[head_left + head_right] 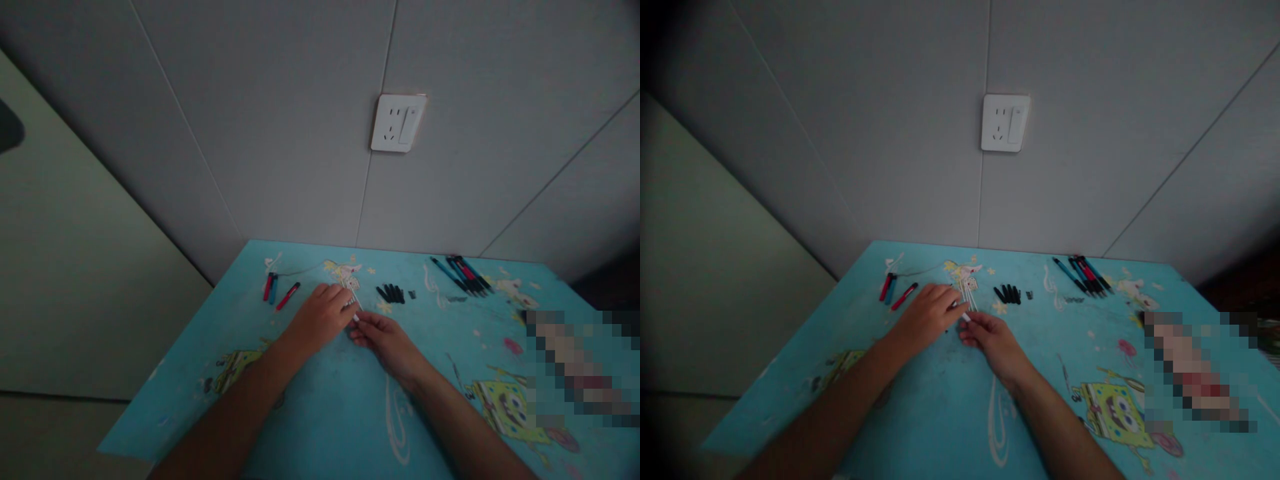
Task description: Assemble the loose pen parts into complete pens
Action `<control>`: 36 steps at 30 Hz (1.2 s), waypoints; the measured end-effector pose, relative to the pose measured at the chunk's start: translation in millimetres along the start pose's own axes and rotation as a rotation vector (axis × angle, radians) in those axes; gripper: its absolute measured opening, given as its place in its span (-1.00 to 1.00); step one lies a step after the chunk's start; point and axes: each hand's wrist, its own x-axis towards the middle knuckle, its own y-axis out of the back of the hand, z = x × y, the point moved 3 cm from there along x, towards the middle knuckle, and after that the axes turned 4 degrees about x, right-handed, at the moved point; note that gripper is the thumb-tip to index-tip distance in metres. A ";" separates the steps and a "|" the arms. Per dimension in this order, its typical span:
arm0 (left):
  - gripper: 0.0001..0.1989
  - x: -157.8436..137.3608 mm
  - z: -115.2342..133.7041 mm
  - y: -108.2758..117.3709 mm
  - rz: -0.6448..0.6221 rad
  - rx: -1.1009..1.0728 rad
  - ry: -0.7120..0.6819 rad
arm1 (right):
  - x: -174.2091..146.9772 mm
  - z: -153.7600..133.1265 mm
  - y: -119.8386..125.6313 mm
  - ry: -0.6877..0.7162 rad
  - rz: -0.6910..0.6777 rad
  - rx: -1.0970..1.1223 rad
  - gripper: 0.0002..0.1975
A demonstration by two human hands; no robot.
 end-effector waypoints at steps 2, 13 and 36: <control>-0.83 -0.1 3.3 -0.5 0.034 0.001 -0.045 | -0.3 -1.0 -2.3 0.007 -0.050 -0.053 -0.72; -0.87 -10.0 -13.8 -3.3 0.192 -0.151 0.111 | -2.7 -8.2 -0.7 0.150 0.029 -0.508 -0.69; -0.89 -11.2 -24.5 -27.9 -0.027 0.032 0.275 | -7.5 -33.5 23.8 0.475 0.342 -1.398 -0.78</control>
